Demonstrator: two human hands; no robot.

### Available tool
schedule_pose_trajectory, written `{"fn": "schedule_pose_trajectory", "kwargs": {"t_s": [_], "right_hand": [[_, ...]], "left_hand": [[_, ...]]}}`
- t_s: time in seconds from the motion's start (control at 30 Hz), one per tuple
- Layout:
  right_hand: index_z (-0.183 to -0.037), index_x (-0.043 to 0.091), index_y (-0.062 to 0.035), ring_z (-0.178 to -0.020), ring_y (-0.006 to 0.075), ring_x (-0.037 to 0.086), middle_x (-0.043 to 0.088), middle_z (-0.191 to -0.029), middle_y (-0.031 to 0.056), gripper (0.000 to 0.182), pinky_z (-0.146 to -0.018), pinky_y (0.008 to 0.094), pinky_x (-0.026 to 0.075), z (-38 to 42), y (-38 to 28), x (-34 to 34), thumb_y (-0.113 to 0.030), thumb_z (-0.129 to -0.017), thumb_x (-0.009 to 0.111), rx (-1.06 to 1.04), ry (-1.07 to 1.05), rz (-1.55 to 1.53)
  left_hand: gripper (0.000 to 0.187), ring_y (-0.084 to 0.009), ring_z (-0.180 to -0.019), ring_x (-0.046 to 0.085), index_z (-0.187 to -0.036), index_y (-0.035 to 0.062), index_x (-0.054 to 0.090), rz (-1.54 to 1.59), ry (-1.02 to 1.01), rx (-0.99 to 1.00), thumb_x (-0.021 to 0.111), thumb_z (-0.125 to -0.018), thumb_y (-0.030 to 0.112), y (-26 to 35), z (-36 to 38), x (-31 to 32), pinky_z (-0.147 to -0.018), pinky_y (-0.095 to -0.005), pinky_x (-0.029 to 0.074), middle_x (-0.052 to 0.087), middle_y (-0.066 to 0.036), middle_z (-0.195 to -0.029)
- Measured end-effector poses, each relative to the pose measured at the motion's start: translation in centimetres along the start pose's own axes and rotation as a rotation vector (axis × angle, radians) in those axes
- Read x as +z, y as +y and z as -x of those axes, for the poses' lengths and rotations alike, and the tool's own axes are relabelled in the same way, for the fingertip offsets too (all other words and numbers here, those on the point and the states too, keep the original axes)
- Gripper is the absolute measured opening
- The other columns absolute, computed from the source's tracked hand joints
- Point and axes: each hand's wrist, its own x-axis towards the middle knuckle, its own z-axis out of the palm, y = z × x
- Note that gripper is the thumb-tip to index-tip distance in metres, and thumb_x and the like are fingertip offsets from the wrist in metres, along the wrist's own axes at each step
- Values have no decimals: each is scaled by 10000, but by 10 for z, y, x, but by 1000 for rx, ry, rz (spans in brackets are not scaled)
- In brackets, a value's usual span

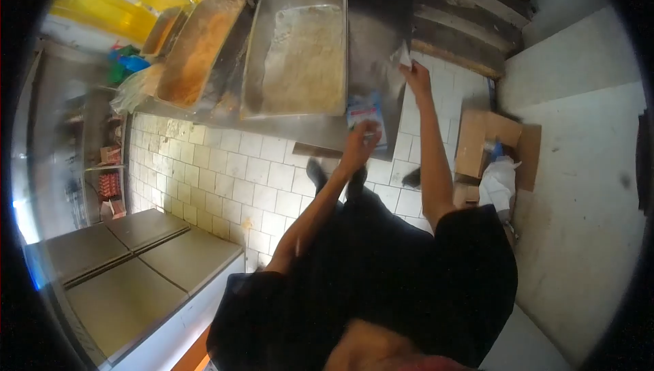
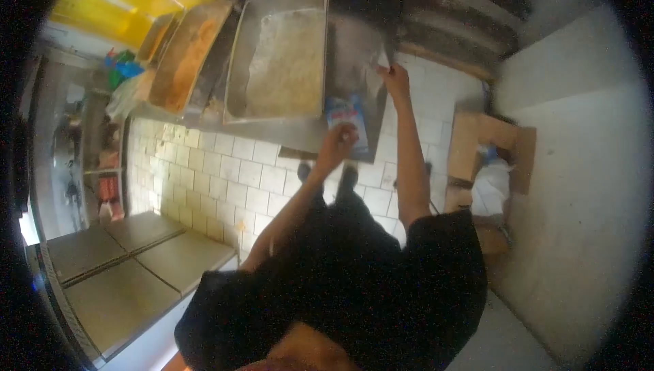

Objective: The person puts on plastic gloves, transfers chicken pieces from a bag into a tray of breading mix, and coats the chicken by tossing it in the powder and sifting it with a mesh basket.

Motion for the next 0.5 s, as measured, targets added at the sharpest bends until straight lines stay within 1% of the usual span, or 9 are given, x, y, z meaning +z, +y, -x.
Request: {"fn": "schedule_pose_trajectory", "kwargs": {"t_s": [0.07,0.1,0.13,0.23,0.27,0.3,0.43,0.47,0.5], "right_hand": [[-915,689,-11,-871,204,639,686,-892,108,302,-809,336,491,57,-14,-19,-266,-771,762,-157,-121,-257],[-915,689,-11,-871,204,639,686,-892,108,302,-809,336,491,85,-22,-29,-266,-771,762,-138,-112,-249],[-917,692,-12,-858,180,635,690,-885,87,308,-804,320,488,112,-29,-39,-270,-766,770,-122,-121,-278],[-963,685,-7,-853,144,626,694,-908,67,331,-798,293,482,163,-71,-79,-252,-762,778,-125,-164,-412],[-1006,675,0,-860,132,622,694,-938,68,352,-797,282,479,173,-75,-93,-232,-763,778,-155,-230,-509],[-1051,619,-5,-841,132,595,665,-908,47,331,-754,268,458,178,-65,-100,-135,-770,738,-137,-161,-458],[-989,610,-34,-806,111,545,633,-910,22,261,-734,268,436,208,-56,-118,-79,-750,705,-62,207,-761],[-989,610,-34,-806,111,545,633,-910,22,261,-734,268,436,222,-58,-126,-79,-750,705,-55,259,-773],[-1005,617,-23,-810,110,545,627,-923,20,260,-735,259,435,236,-60,-132,-81,-766,701,-79,292,-600]], "left_hand": [[420,-253,-1018,592,-1179,7,530,-42,231,151,713,-821,130,18,-21,6,-908,-366,453,629,-131,-1070],[481,-244,-1041,582,-1204,8,510,-12,315,186,738,-801,138,34,-30,8,-913,-369,450,619,-133,-1103],[481,-244,-1041,582,-1204,8,510,0,297,177,738,-801,138,51,-38,11,-913,-369,450,619,-133,-1103],[390,-213,-983,607,-1137,16,570,-331,229,378,732,-805,138,92,-72,8,-867,-349,470,649,-117,-1061],[305,-198,-937,622,-1087,18,605,-211,-138,235,707,-825,138,99,-81,6,-838,-336,478,669,-110,-1014],[228,-184,-890,636,-1036,20,639,-96,-507,87,681,-846,137,105,-86,6,-810,-323,486,689,-103,-966],[135,-161,-797,650,-963,17,677,-68,-488,207,602,-894,106,123,-95,22,-757,-314,499,702,-88,-832],[135,-161,-797,650,-963,17,677,-66,-539,219,602,-894,106,127,-96,22,-757,-314,499,702,-88,-832],[170,-160,-803,641,-954,18,680,-88,-566,151,600,-907,160,131,-98,21,-764,-310,490,698,-71,-846]]}}
